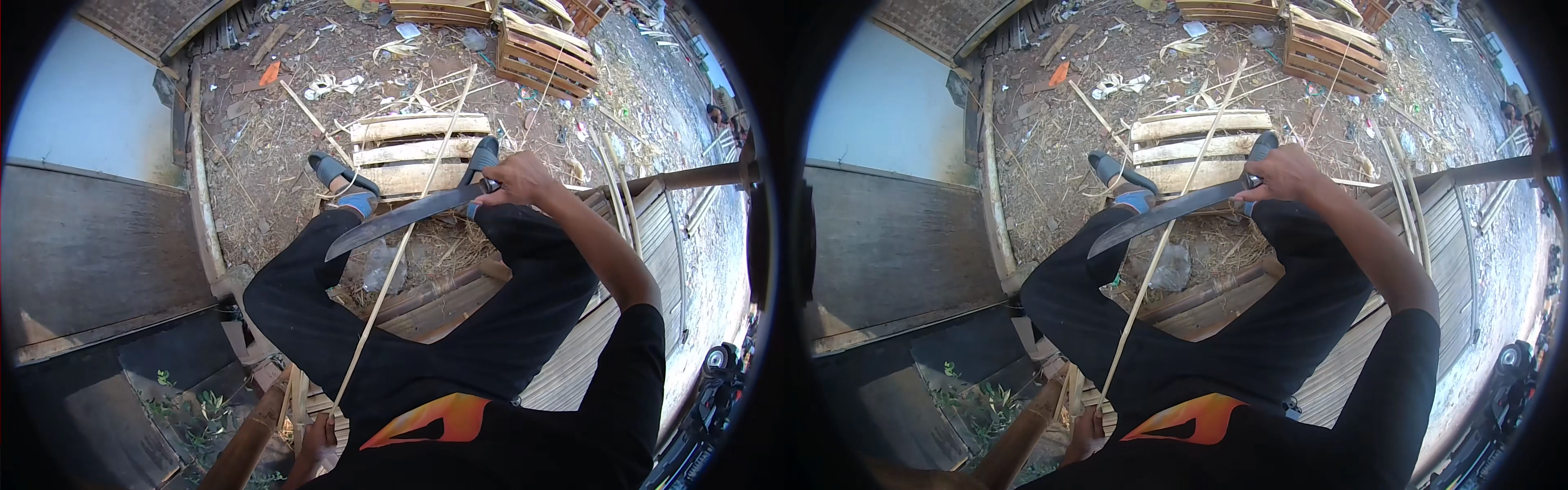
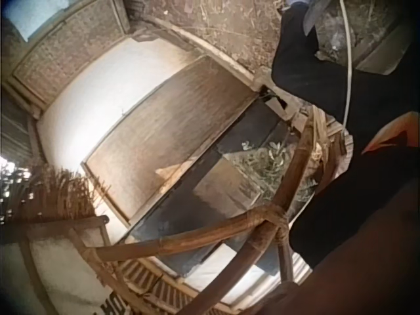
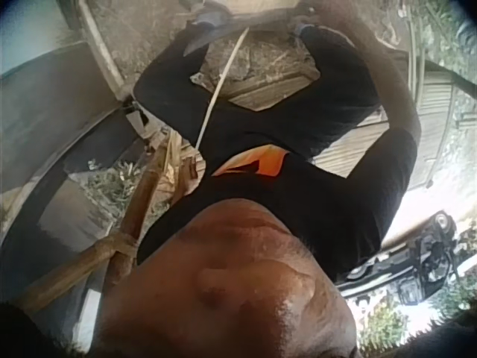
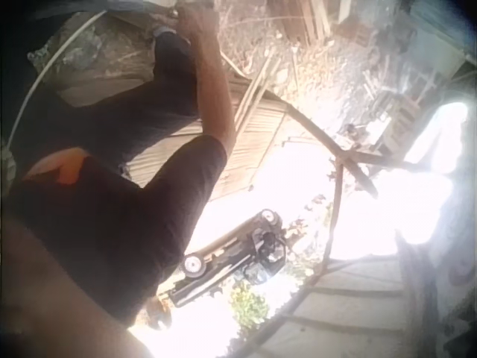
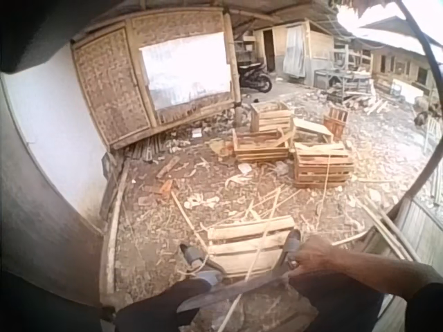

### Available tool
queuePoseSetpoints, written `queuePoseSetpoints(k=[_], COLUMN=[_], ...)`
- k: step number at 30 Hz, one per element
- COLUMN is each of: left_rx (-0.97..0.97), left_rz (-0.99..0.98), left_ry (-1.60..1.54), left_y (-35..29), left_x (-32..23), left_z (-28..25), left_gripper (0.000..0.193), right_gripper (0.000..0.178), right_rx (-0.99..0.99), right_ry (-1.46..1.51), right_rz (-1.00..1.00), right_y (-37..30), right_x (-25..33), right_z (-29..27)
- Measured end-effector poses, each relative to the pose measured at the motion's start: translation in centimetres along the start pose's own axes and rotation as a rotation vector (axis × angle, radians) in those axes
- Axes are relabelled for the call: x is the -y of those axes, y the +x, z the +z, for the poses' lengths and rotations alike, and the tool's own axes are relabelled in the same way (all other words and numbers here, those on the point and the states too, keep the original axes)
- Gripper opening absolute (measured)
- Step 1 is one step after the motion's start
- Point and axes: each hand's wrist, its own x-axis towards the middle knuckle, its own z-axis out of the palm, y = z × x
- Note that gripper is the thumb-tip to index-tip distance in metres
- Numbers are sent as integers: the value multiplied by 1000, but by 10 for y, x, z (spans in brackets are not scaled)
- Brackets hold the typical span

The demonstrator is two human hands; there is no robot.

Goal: The person thins and smooths long strips of bamboo with a knife by pulling the strips against the blade over a wooden crate.

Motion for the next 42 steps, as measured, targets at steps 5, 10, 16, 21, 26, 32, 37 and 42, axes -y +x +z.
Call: queuePoseSetpoints(k=[5, 10, 16, 21, 26, 32, 37, 42], left_rx=[31, -6, -14, 13, 30, -12, -67, -63], left_rz=[72, 5, 13, 82, -22, -42, -82, -15], left_ry=[-22, -33, 0, 18, -53, -46, -100, -216], left_y=[3, 0, -11, 3, 6, 5, 22, 84], left_x=[-15, 19, 18, -4, 12, 9, -14, -46], left_z=[-13, -5, -18, -22, -16, -18, -16, -9], left_gripper=[11, 17, 20, 13, 19, 10, 13, 24], right_gripper=[72, 68, 67, 76, 68, 75, 88, 58], right_rx=[-83, -97, -128, -116, 1, -152, -519, -513], right_ry=[-27, 51, 13, 9, 54, 162, 496, 1087], right_rz=[597, 395, 335, 742, 401, 970, 1238, 1061], right_y=[5, 11, 16, 8, 21, 16, -15, -28], right_x=[-118, -57, -72, -162, -59, -151, -197, -97], right_z=[18, 3, 5, 10, -23, 25, 62, 15])
